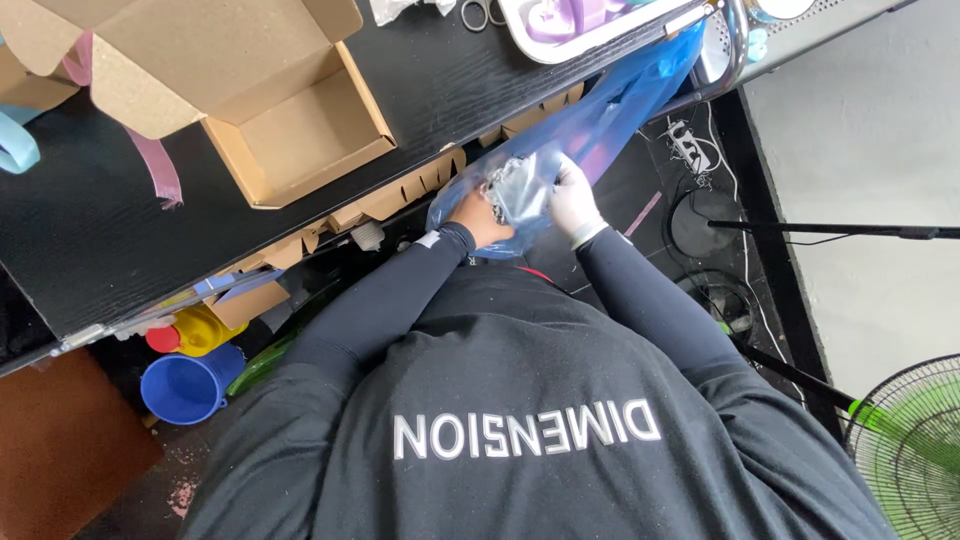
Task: Packaging heart-shaped soaps into a small gift box with shredded paper and a ribbon.
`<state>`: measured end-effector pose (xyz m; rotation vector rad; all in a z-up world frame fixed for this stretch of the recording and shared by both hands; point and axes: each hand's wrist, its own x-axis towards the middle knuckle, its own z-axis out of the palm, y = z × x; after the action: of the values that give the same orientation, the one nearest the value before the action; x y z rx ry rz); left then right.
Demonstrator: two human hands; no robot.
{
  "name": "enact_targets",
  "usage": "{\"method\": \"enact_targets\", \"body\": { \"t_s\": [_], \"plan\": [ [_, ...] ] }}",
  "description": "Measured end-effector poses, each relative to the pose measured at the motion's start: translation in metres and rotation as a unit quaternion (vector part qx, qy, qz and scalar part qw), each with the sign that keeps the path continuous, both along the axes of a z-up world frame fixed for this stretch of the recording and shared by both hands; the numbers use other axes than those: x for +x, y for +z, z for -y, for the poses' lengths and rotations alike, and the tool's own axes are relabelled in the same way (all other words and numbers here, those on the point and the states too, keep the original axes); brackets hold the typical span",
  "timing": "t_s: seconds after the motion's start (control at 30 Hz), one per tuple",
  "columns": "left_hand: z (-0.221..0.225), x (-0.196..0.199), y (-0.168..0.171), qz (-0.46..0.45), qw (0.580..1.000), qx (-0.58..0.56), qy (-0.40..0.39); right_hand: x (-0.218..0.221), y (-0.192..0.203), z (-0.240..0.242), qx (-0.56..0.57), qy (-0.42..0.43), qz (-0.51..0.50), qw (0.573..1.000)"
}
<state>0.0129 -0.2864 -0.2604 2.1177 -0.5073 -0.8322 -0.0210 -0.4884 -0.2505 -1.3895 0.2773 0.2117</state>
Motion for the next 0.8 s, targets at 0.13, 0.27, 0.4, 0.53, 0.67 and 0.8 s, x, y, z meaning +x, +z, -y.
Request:
{"method": "enact_targets", "body": {
  "t_s": [0.13, 0.27, 0.4, 0.53, 0.67, 0.8],
  "plan": [
    [-0.004, -0.003, -0.005, 0.036, 0.988, -0.115, 0.095, -0.009, -0.001, -0.016, -0.019, -0.079, -0.067, 0.994],
    [-0.002, -0.004, 0.028, -0.010, 0.996, -0.061, 0.065, -0.015, 0.000, -0.023, 0.052, -0.097, -0.033, 0.993],
    [0.000, -0.007, -0.002, 0.073, 0.991, 0.110, -0.034, -0.014, -0.004, -0.016, 0.122, -0.115, -0.025, 0.985],
    [0.004, -0.007, -0.013, 0.110, 0.987, 0.114, -0.012, -0.010, 0.044, -0.015, 0.226, -0.152, -0.067, 0.960],
    [0.009, -0.004, 0.006, 0.144, 0.981, 0.126, -0.042, -0.008, 0.064, -0.014, 0.264, -0.175, -0.105, 0.943],
    [0.010, 0.001, 0.009, 0.131, 0.990, 0.052, -0.021, -0.006, 0.081, -0.011, 0.295, -0.193, -0.099, 0.931]
  ]
}}
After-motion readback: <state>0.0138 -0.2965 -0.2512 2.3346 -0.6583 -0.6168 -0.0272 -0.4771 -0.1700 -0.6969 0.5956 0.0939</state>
